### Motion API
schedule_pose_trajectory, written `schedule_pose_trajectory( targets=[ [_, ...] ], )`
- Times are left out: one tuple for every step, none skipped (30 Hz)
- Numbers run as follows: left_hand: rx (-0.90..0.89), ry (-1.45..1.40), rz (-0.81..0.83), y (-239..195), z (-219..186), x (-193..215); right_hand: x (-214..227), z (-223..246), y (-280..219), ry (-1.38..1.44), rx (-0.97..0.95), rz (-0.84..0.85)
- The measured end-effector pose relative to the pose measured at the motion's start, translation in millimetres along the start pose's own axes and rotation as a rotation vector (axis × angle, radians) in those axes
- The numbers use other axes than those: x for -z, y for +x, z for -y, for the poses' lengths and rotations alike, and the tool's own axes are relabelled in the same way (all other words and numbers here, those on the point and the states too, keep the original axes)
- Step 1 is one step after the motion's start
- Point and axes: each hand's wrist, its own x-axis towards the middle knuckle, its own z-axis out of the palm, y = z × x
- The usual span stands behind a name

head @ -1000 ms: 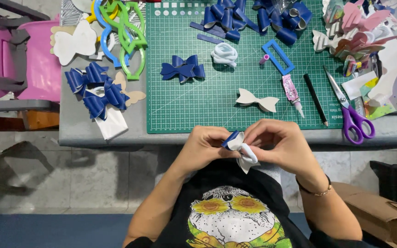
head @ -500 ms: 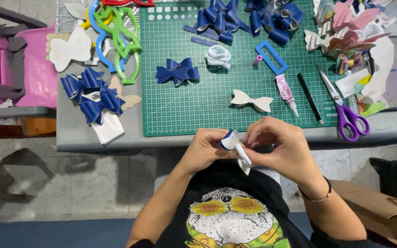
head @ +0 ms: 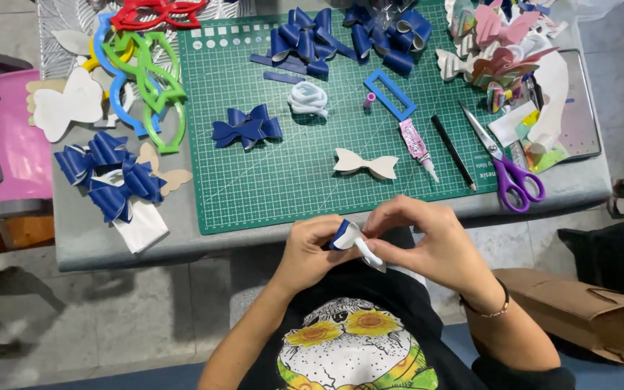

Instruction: The person assembles a decorative bow by applying glue to a small white strip, attaching it to a blue and white bow base, trimming excess with scissors, and adding a small white decorative piece to the center.

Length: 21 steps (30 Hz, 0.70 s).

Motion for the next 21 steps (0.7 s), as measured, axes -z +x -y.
schedule_pose_trajectory(
  targets=[
    [-0.001, 0.0, -0.002, 2, -6, -2, 3, -3, 0, -0.001, 0.001, 0.002],
    [-0.069, 0.026, -0.019, 4, -12, -3, 6, -6, 0, -0.034, 0.026, -0.044],
    [-0.137, 0.052, -0.036, 6, -18, -5, 9, -9, -1, -0.068, 0.052, -0.089],
    [-0.138, 0.051, -0.036, 8, -23, -5, 19, -19, 2, -0.069, 0.053, -0.089],
    [-0.249, 0.123, -0.064, 9, -28, -6, 29, -29, 5, -0.264, 0.058, -0.22],
    [-0.357, 0.194, -0.095, 9, -33, -6, 39, -38, 7, -0.457, 0.063, -0.348],
    [-0.357, 0.195, -0.097, 9, -34, -4, 44, -44, 12, -0.457, 0.063, -0.345],
    [-0.498, 0.289, -0.101, 8, -35, -3, 48, -50, 17, -0.512, 0.074, -0.382],
    [-0.64, 0.384, -0.105, 7, -36, -1, 53, -56, 22, -0.568, 0.084, -0.418],
    [-0.64, 0.385, -0.106, 10, -40, -1, 54, -62, 24, -0.568, 0.086, -0.417],
    [-0.817, 0.455, -0.106, 14, -45, -1, 54, -69, 26, -0.745, 0.07, -0.391],
    [-0.994, 0.524, -0.105, 18, -49, 0, 55, -75, 28, -0.921, 0.053, -0.363],
    [-0.995, 0.526, -0.106, 16, -52, 0, 54, -76, 28, -0.92, 0.055, -0.362],
    [-1.033, 0.581, -0.11, 16, -55, 0, 54, -77, 29, -1.016, 0.039, -0.327],
    [-1.071, 0.637, -0.115, 15, -58, 0, 53, -77, 29, -1.111, 0.021, -0.291],
    [-1.073, 0.642, -0.117, 16, -58, 0, 52, -84, 30, -1.109, 0.027, -0.291],
    [-1.124, 0.667, -0.132, 17, -59, 1, 51, -91, 30, -1.256, 0.059, -0.339],
    [-1.169, 0.692, -0.144, 17, -60, 1, 48, -98, 28, -1.399, 0.086, -0.386],
    [-1.166, 0.695, -0.142, 16, -61, 1, 47, -102, 27, -1.395, 0.086, -0.385],
    [-1.186, 0.702, -0.138, 17, -61, 1, 48, -105, 29, -1.44, 0.115, -0.418],
    [-1.206, 0.708, -0.134, 17, -62, 2, 48, -109, 31, -1.485, 0.144, -0.452]
  ],
)
